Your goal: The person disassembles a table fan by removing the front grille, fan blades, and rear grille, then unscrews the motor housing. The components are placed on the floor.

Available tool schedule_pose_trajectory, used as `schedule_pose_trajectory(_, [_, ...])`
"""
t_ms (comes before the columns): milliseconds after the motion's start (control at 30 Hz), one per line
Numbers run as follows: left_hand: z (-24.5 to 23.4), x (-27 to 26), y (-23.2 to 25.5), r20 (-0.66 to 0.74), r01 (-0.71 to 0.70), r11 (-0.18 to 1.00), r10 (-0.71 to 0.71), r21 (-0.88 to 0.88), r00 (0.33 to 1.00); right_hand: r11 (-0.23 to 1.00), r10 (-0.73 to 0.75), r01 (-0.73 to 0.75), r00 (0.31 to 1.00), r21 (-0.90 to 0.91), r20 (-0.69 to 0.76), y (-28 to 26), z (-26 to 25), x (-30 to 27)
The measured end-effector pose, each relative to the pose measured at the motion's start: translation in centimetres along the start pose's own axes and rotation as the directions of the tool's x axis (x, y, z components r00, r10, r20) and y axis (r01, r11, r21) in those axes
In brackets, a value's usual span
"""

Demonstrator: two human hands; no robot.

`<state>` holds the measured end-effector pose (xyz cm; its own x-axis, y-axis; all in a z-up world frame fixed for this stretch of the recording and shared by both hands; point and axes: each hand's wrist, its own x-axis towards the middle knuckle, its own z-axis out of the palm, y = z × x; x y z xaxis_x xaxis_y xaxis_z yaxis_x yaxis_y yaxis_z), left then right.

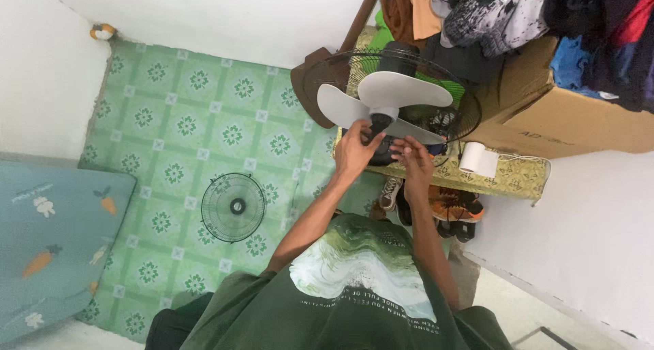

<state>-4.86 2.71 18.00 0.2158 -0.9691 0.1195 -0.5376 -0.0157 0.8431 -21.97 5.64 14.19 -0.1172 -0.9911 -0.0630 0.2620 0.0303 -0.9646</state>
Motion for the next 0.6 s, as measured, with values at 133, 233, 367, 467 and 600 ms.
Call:
schedule_pose_trajectory(133, [0.6, 0.5, 0.4, -0.025, -0.037, 0.991, 0.040, 0.131, 0.999, 0.990, -0.095, 0.100, 0.994, -0.098, 0.059, -0.5, 0.2, 0.4])
schedule_pose_trajectory(233, [1.1, 1.0, 0.4, -0.020, -0.069, 0.981, 0.074, 0.182, 0.997, 0.931, -0.186, 0.201, 0.979, -0.305, 0.078, -1.6, 0.4, 1.6])
schedule_pose_trajectory(367, [1.5, 0.9, 0.3, -0.044, -0.102, 0.967, 0.116, 0.233, 0.992, 0.712, -0.298, 0.327, 0.942, -0.621, 0.155, -3.5, 0.0, 3.7])
schedule_pose_trajectory(467, [1.8, 0.8, 0.4, -0.057, -0.072, 0.962, 0.091, 0.264, 0.994, 0.664, -0.292, 0.335, 0.939, -0.668, 0.182, -4.3, -0.1, 4.5])
schedule_pose_trajectory(600, [2.2, 0.6, 0.5, -0.052, -0.031, 0.958, 0.048, 0.286, 0.997, 0.590, -0.251, 0.320, 0.945, -0.741, 0.209, -4.6, -0.5, 4.9])
